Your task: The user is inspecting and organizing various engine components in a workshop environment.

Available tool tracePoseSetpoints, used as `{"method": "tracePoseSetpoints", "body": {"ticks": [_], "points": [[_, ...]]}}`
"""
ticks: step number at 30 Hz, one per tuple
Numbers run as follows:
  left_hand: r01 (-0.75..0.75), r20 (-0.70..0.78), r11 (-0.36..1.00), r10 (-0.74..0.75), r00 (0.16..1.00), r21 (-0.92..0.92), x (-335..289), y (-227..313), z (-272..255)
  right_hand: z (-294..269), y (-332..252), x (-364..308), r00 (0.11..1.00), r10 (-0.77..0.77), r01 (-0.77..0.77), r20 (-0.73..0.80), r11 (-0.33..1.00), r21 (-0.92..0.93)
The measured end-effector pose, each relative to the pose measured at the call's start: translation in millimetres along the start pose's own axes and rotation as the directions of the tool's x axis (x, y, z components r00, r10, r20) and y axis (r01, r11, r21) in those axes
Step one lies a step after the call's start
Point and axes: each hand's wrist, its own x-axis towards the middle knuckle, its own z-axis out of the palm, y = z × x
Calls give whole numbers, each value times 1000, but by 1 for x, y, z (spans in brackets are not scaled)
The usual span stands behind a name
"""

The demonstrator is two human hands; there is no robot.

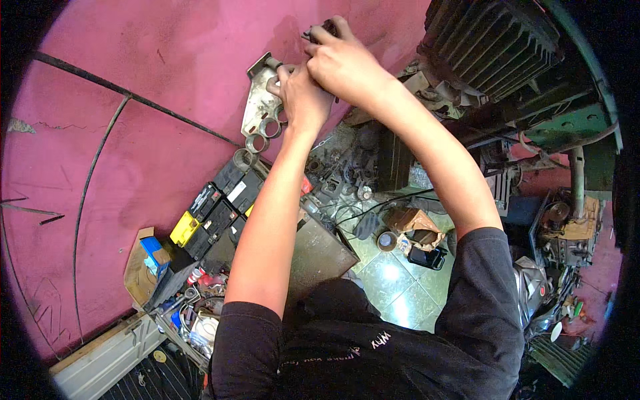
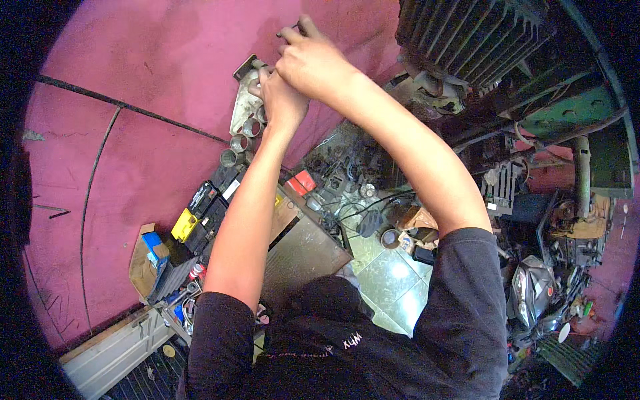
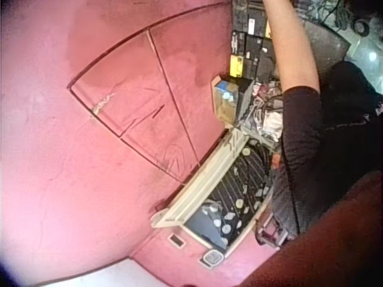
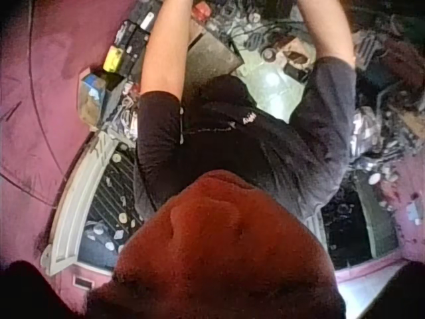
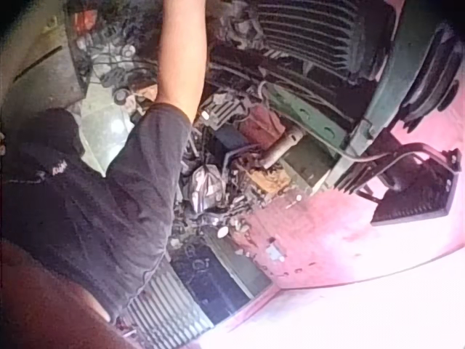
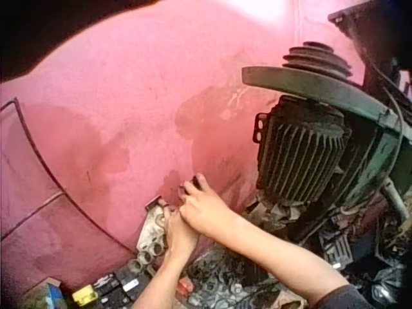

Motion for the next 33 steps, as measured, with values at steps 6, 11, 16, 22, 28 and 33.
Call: {"method": "tracePoseSetpoints", "body": {"ticks": [6, 11, 16, 22, 28, 33], "points": [[50, -1, 999, -50, 999, -20, 1, 0, 0, 2, 0, -7, 999, -1, 1, 43, 1000, -1], [99, 90, 993, -93, 992, -63, 4, 5, -14, -6, 7, -17, 974, 81, -103, 213, 990, 94], [176, 155, 984, -169, 973, -31, 0, 11, -27, -17, 10, -35, 974, 116, -157, 196, 965, 209], [28, -40, 999, -29, 999, -37, -19, 5, -52, -54, -7, -49, 965, 239, -259, 106, 923, 285], [26, -79, 999, -29, 996, -39, -97, 13, -109, -86, -65, -101, 846, 523, -417, -103, 770, 484], [176, 124, 984, -171, 978, -34, -244, -25, -164, -87, -163, -154, 816, 563, -507, 134, 586, 632]]}}
